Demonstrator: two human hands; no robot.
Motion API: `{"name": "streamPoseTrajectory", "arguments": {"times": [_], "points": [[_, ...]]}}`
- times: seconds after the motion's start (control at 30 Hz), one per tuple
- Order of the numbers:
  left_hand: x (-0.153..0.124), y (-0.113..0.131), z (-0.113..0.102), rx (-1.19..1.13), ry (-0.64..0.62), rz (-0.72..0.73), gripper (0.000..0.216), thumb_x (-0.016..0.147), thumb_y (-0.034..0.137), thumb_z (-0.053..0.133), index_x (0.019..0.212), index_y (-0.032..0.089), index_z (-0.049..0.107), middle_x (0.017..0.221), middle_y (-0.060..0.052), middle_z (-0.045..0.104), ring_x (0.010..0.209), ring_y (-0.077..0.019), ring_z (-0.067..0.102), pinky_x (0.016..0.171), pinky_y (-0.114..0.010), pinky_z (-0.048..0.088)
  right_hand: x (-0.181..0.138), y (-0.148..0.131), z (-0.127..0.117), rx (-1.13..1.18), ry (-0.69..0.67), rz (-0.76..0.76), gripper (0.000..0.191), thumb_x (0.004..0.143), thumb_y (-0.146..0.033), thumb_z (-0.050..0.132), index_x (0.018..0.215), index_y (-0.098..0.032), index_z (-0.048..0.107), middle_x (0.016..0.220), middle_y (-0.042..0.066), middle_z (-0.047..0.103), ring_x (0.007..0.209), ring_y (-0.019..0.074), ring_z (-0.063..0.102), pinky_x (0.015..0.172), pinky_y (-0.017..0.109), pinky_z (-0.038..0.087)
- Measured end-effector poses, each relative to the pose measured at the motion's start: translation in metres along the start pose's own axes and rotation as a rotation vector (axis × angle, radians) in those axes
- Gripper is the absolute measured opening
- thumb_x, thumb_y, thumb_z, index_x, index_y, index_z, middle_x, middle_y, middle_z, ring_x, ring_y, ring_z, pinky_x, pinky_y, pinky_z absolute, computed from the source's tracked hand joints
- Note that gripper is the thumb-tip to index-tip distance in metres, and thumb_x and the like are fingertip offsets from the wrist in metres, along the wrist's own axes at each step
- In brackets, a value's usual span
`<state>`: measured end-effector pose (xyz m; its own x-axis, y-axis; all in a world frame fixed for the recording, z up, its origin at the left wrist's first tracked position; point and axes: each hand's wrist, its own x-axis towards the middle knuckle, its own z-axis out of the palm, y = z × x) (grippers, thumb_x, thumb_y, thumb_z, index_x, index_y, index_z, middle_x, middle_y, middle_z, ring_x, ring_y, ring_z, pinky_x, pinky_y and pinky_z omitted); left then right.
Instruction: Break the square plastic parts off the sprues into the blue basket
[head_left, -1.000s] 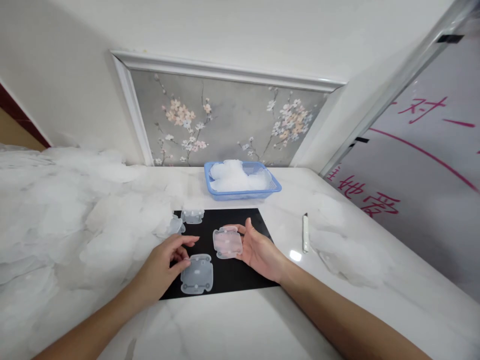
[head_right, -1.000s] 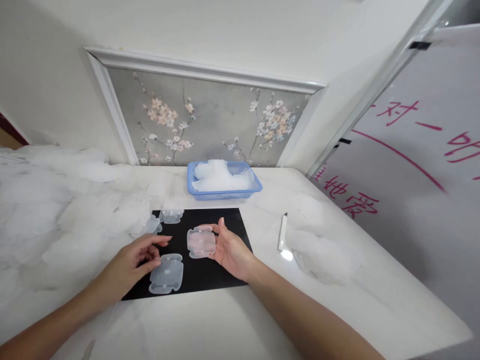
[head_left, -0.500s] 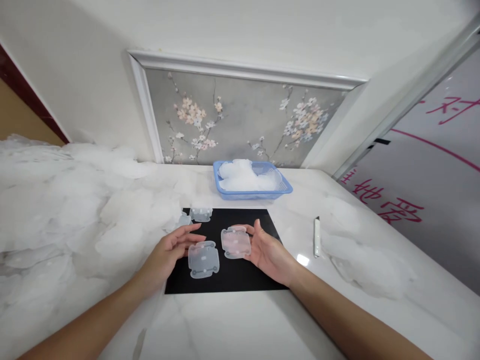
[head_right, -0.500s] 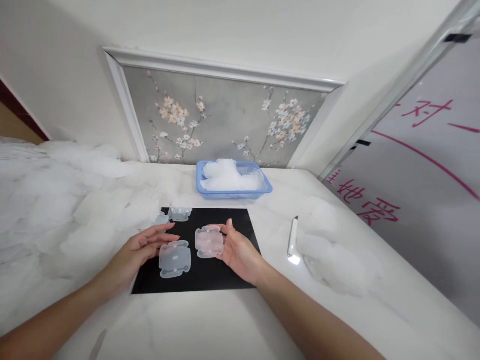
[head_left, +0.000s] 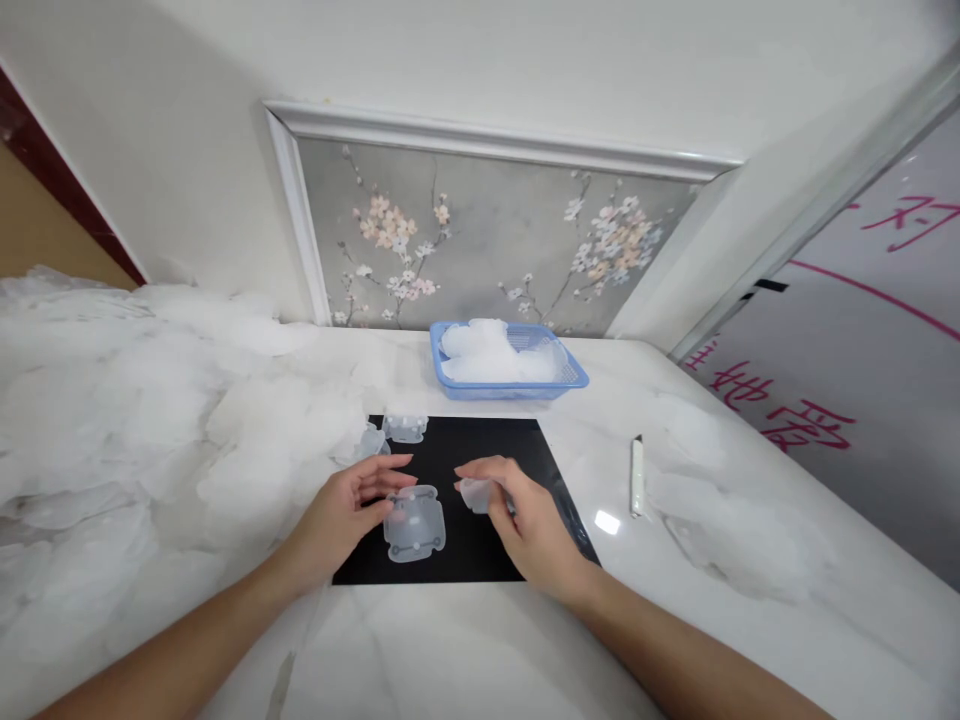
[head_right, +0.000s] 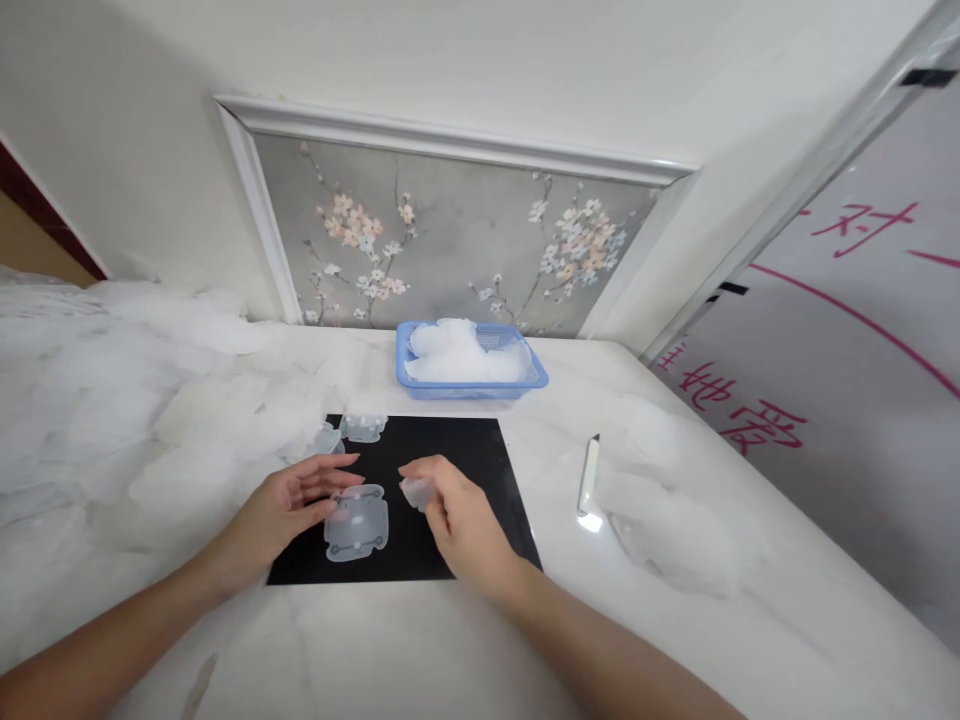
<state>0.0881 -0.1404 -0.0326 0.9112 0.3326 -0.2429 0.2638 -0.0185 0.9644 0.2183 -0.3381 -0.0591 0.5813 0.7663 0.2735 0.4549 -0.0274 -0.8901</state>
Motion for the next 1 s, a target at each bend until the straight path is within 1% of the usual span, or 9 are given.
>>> {"name": "streamPoseTrajectory", "arguments": {"times": [0.13,0.27,0.33,0.4,0.5,0.57,0.63,0.87,1.0], "points": [[-0.001,-0.001,0.002,-0.08,-0.017,-0.008,0.046,0.074,0.022,0.068,0.12,0.024,0.06,0.111,-0.008,0.07,0.111,-0.025,0.062,0.093,-0.04,0.049,-0.001,-0.004,0.006,-0.367,-0.146,-0.34,0.037,0.082,-0.002,0.04,0.101,-0.024,0.064,0.123,0.011,0.052,0.096,0.0212,0.054,0.08,0.038,0.047],[-0.005,0.001,0.003,-0.243,-0.033,-0.066,0.051,0.071,0.026,0.074,0.12,0.022,0.061,0.113,-0.009,0.069,0.106,-0.0251,0.064,0.088,-0.037,0.052,0.0,-0.008,0.014,-0.573,-0.268,-0.42,0.054,0.077,-0.014,0.062,0.129,-0.022,0.053,0.136,0.016,0.047,0.103,0.0293,0.047,0.085,0.048,0.044],[-0.007,0.003,0.004,-0.264,-0.047,-0.086,0.052,0.072,0.028,0.074,0.122,0.023,0.059,0.115,-0.009,0.068,0.105,-0.0252,0.065,0.088,-0.037,0.053,0.001,-0.01,0.015,-0.553,-0.212,-0.425,0.048,0.079,-0.015,0.062,0.126,-0.024,0.056,0.135,0.015,0.049,0.105,0.03,0.045,0.087,0.049,0.042],[-0.008,0.005,0.004,-0.171,-0.056,-0.035,0.047,0.078,0.03,0.068,0.124,0.024,0.057,0.114,-0.009,0.068,0.106,-0.0247,0.064,0.088,-0.038,0.053,0.003,-0.012,0.014,-0.401,-0.131,-0.404,0.026,0.082,-0.015,0.058,0.105,-0.025,0.065,0.127,0.011,0.056,0.104,0.028,0.048,0.088,0.047,0.042],[-0.003,0.004,-0.002,0.274,0.027,0.238,0.036,0.087,0.029,0.053,0.122,0.026,0.059,0.117,-0.007,0.066,0.112,-0.0243,0.061,0.097,-0.043,0.048,0.004,-0.014,0.01,0.039,-0.089,-0.091,0.007,0.087,-0.025,0.058,0.083,-0.021,0.063,0.096,0.005,0.066,0.085,0.0207,0.057,0.076,0.036,0.047],[0.005,0.0,-0.011,0.671,0.144,0.439,0.035,0.088,0.027,0.047,0.121,0.025,0.061,0.127,-0.009,0.062,0.123,-0.0271,0.053,0.107,-0.048,0.038,0.006,-0.014,0.006,0.351,-0.091,0.214,0.013,0.084,-0.033,0.064,0.088,-0.022,0.059,0.079,0.0,0.064,0.068,0.0156,0.057,0.061,0.028,0.046],[0.014,-0.007,-0.022,0.994,0.23,0.511,0.037,0.088,0.024,0.046,0.122,0.024,0.061,0.136,-0.01,0.056,0.131,-0.0306,0.044,0.11,-0.051,0.033,0.007,-0.011,0.002,0.597,-0.098,0.407,0.026,0.078,-0.035,0.071,0.096,-0.022,0.058,0.077,-0.002,0.064,0.062,0.0134,0.057,0.055,0.024,0.043],[0.024,-0.008,-0.036,1.385,0.199,0.481,0.03,0.092,0.021,0.04,0.106,0.02,0.066,0.112,-0.011,0.069,0.103,-0.0293,0.061,0.088,-0.044,0.047,0.011,-0.011,-0.012,0.91,-0.118,0.57,0.032,0.075,-0.031,0.075,0.104,-0.021,0.065,0.098,0.006,0.072,0.081,0.0188,0.067,0.071,0.031,0.05],[0.017,-0.006,-0.025,1.345,0.252,0.708,0.023,0.089,0.016,0.046,0.087,0.02,0.069,0.108,-0.009,0.072,0.106,-0.0302,0.062,0.087,-0.046,0.047,0.012,-0.011,-0.014,0.917,-0.099,0.613,0.036,0.072,-0.029,0.076,0.105,-0.021,0.066,0.099,0.005,0.073,0.082,0.0189,0.068,0.073,0.031,0.05]]}}
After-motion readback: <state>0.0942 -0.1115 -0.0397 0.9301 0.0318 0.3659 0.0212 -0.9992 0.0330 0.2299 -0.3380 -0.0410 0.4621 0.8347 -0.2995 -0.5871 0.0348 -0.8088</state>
